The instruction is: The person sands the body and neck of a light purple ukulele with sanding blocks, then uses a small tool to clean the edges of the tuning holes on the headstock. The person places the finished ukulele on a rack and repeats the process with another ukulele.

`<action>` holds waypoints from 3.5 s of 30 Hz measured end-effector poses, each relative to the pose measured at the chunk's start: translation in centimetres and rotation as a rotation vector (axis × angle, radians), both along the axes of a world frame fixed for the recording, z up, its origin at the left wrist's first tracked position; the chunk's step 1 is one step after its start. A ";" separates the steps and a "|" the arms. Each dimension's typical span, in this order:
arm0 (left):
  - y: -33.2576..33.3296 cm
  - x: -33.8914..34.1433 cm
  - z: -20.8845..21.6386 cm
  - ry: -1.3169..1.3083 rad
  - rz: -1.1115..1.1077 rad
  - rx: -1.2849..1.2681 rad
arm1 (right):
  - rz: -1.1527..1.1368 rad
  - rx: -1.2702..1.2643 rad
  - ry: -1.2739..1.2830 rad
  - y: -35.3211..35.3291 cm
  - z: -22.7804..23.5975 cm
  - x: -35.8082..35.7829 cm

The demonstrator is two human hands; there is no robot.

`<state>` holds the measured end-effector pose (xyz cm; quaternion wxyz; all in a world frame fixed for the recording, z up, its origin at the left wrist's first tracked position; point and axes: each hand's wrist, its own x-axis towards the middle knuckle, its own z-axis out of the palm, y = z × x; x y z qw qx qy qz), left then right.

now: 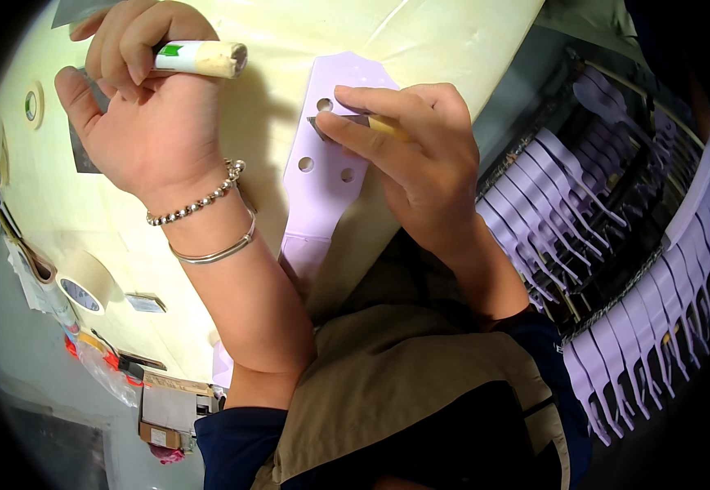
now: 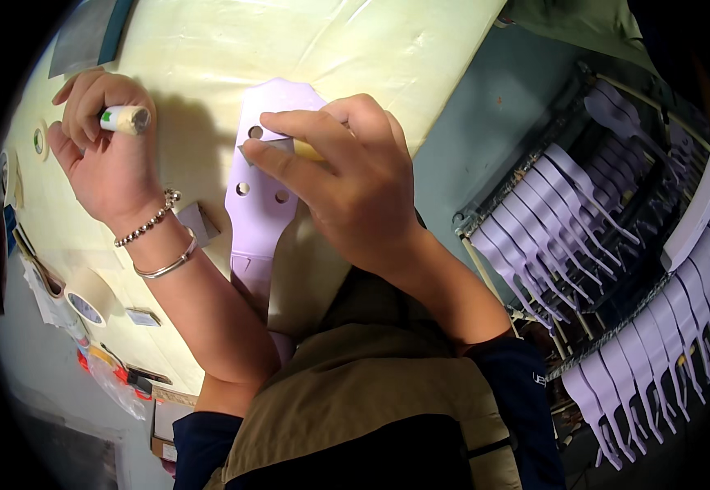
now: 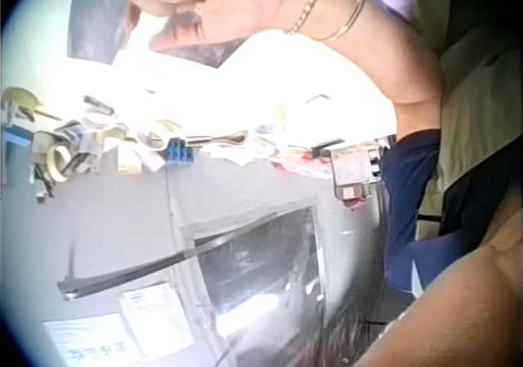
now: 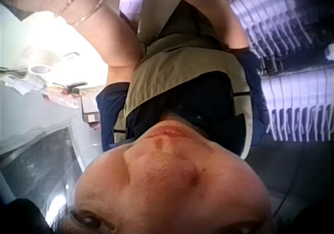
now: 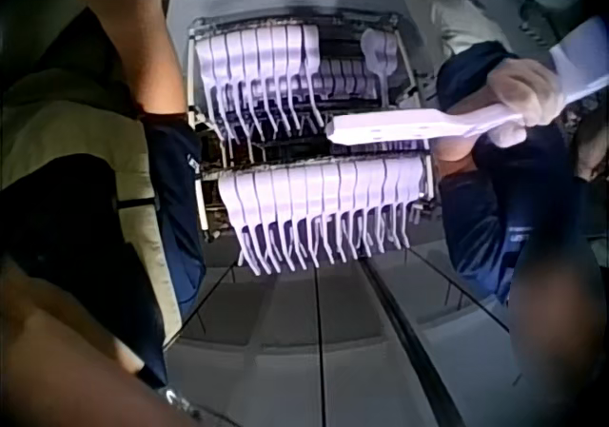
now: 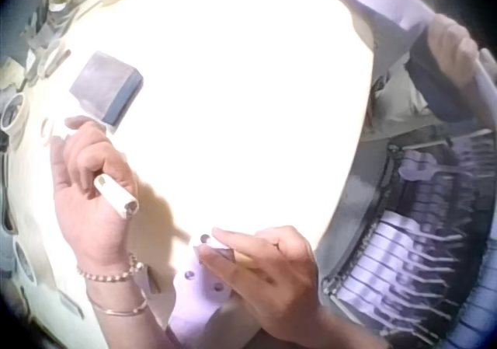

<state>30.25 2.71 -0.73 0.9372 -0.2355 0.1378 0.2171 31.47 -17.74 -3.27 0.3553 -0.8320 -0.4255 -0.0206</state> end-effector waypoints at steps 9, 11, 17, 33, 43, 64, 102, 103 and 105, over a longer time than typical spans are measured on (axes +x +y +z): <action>-0.2 0.0 -0.1 0.000 -0.006 0.012 | 0.001 -0.028 -0.036 0.4 0.0 0.0; -0.2 0.0 -0.2 0.001 -0.007 0.027 | 0.003 -0.017 -0.053 0.4 -0.2 0.0; -0.4 0.2 -0.2 -0.010 -0.013 0.043 | 0.014 0.014 0.054 0.4 -0.2 0.2; -0.4 0.1 -0.2 -0.013 -0.022 0.043 | -0.016 0.013 0.083 0.3 -0.1 0.0; -0.5 0.2 -0.3 -0.019 -0.012 0.030 | 0.024 -0.075 -0.017 0.3 0.5 0.1; -0.6 0.5 -0.1 -0.025 -0.032 0.031 | 0.001 -0.024 0.138 0.3 0.4 0.3; -7.2 -12.6 8.5 0.283 -0.185 2.525 | 0.123 0.138 0.461 -3.1 14.7 -4.5; -7.2 -12.9 8.4 0.257 -0.205 2.523 | 0.099 0.148 0.650 -3.3 14.6 -5.0; -7.4 -13.6 8.2 0.231 -0.251 2.477 | 0.059 0.183 0.941 -3.6 14.1 -5.8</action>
